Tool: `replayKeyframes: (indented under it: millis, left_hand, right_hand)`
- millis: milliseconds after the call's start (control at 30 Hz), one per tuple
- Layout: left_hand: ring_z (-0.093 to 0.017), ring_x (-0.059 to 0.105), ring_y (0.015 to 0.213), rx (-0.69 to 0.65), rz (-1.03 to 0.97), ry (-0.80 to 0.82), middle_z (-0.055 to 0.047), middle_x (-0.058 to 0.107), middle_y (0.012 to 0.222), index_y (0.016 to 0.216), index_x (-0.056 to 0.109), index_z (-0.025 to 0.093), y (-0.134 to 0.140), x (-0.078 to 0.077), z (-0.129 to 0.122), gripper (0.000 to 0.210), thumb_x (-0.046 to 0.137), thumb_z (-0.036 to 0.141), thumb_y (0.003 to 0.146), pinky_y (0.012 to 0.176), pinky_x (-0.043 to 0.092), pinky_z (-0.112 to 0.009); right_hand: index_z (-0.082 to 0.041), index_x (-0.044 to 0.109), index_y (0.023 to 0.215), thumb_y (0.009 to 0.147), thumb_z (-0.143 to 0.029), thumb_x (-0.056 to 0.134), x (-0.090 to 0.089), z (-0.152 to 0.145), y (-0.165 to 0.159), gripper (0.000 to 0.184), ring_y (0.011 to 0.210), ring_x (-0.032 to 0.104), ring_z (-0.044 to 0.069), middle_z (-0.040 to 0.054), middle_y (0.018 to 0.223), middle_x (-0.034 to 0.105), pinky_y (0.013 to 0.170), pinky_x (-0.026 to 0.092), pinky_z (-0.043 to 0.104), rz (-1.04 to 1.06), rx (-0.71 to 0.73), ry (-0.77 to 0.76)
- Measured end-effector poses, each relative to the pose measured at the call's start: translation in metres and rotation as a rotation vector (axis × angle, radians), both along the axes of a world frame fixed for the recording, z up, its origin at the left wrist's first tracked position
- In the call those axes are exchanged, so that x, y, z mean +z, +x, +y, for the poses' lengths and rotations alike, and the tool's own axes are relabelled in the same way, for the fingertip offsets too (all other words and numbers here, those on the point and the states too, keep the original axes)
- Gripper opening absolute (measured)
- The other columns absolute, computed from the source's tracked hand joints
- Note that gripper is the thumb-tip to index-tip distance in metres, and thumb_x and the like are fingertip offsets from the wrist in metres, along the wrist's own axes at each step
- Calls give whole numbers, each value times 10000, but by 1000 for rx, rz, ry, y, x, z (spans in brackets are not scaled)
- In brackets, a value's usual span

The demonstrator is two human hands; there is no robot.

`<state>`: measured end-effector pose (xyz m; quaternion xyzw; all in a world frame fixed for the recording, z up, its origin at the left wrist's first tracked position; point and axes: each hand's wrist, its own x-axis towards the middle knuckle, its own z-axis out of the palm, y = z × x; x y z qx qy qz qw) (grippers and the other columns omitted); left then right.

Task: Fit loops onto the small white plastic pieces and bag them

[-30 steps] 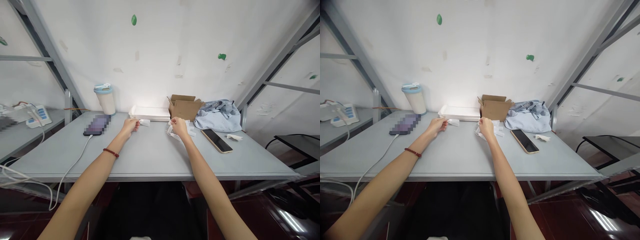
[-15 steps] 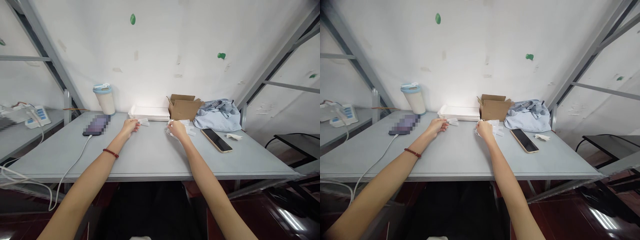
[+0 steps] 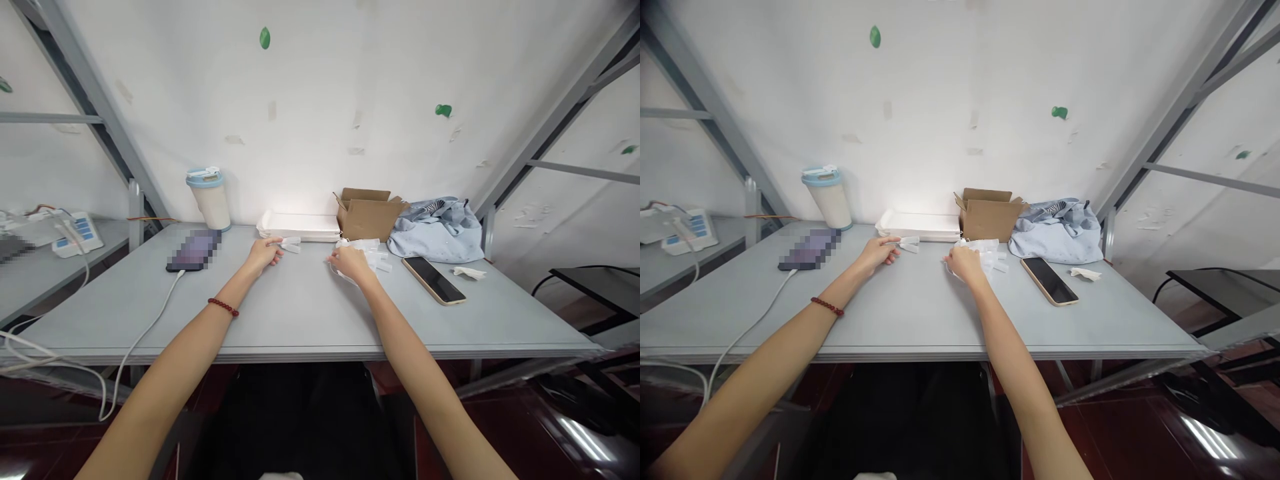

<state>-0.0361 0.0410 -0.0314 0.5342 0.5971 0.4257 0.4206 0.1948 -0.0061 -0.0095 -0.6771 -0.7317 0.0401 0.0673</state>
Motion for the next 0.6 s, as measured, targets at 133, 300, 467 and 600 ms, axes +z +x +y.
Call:
replayKeyframes:
  millis: [133, 300, 467, 600]
  left_hand:
    - [-89, 512, 455, 66, -8, 0, -35, 627, 635, 879, 663, 118, 2, 0, -1, 198, 544, 99, 722, 428, 403, -191]
    - [-95, 512, 449, 83, -8, 6, -39, 625, 619, 768, 651, 131, 3, 3, -4, 84, 586, 136, 716, 427, 404, -207]
    - [-94, 518, 461, 49, -5, 10, -37, 633, 635, 774, 652, 128, 6, 4, -5, 100, 575, 136, 710, 425, 397, -203]
    - [-91, 518, 469, -8, -28, 1, -30, 629, 636, 785, 656, 128, 8, 3, -6, 117, 573, 121, 703, 430, 397, -198]
  right_hand:
    - [-178, 705, 947, 913, -308, 479, -1, 1, 1, 263, 950, 622, 236, 126, 1001, 700, 781, 394, 303, 81, 11, 38]
    - [-183, 693, 926, 883, -307, 502, -2, 3, 1, 232, 813, 623, 187, 74, 858, 705, 688, 396, 253, 320, 56, 93]
    - [-184, 663, 890, 825, -337, 562, 2, 2, -2, 194, 614, 585, 141, 2, 617, 627, 597, 397, 227, 651, 104, 40]
    - [-179, 630, 870, 754, -320, 636, 8, -3, -4, 183, 581, 573, 116, -9, 609, 624, 559, 392, 206, 941, 106, -9]
